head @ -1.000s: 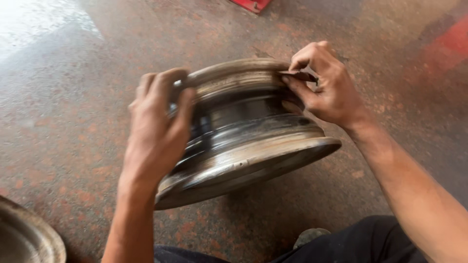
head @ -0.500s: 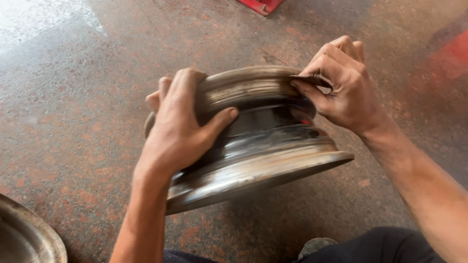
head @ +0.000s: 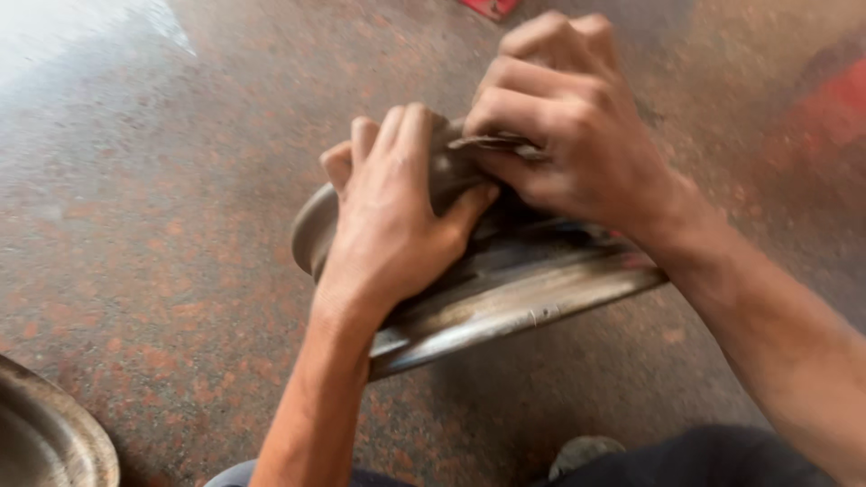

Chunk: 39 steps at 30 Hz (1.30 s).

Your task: The person sits on the floor and uses a sanding block to manually sand the surface of a metal wheel rim. They rotate the rim to sand different sections, including the inner face and the outer rim edge.

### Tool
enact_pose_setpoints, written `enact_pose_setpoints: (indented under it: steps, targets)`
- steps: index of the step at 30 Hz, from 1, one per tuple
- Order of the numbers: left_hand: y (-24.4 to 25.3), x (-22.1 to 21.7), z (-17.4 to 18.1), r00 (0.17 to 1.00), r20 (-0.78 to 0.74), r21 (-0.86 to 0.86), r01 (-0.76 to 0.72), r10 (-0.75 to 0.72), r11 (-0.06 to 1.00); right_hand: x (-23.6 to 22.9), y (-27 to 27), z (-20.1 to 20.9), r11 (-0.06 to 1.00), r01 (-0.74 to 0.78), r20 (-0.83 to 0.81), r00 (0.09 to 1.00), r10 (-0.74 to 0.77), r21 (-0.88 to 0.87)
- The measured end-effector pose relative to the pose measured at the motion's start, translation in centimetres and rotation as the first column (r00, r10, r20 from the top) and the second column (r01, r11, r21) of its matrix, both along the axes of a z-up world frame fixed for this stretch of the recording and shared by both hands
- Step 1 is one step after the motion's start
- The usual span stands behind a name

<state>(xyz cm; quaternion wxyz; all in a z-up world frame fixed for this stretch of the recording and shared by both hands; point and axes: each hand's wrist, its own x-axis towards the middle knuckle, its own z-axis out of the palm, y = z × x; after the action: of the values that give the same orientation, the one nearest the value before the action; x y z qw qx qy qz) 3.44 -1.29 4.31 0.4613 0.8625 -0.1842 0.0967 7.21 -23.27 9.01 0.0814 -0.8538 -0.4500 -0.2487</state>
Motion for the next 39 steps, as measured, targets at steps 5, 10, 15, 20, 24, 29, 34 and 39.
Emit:
enact_pose_setpoints:
  steps: [5, 10, 15, 20, 24, 29, 34, 39]
  targets:
    - [0.3, -0.1, -0.2, 0.998, 0.052, 0.002, -0.02, 0.02, 1.0, -0.9, -3.4, 0.2, 0.983, 0.174, -0.113, 0.979, -0.168, 0.048]
    - [-0.8, 0.1, -0.2, 0.998, 0.055, -0.014, -0.01, 0.011, 1.0, 0.3, -1.9, -1.1, 0.998, -0.034, 0.093, 0.995, 0.039, -0.047]
    - [0.3, 0.0, 0.0, 0.997, 0.064, -0.01, -0.03, 0.031, 0.999, -1.1, -4.2, -0.3, 0.98, 0.185, -0.058, 0.982, -0.181, 0.072]
    - [-0.9, -0.3, 0.0, 0.998, 0.036, 0.006, -0.042, 0.041, 0.999, 0.2, -3.6, -1.8, 0.995, 0.069, -0.083, 0.995, -0.063, 0.072]
    - [-0.1, 0.0, 0.0, 0.995, 0.089, 0.004, -0.038, 0.038, 0.999, -0.1, -4.6, -0.1, 0.985, 0.169, -0.059, 0.984, -0.167, 0.028]
    - [-1.0, 0.0, 0.4, 0.998, -0.044, 0.036, -0.05, 0.051, 0.998, -0.2, -1.1, 0.6, 0.946, 0.264, -0.408, 0.897, -0.168, 0.191]
    - [-0.2, -0.1, 0.5, 0.998, 0.066, -0.004, -0.023, 0.024, 1.0, 0.3, -2.3, 0.4, 0.994, 0.05, -0.187, 0.982, -0.031, 0.1]
    - [-0.5, -0.1, -0.3, 0.996, 0.074, -0.019, -0.05, 0.051, 0.999, 0.8, -3.4, -1.5, 0.996, 0.053, -0.091, 0.995, -0.046, 0.075]
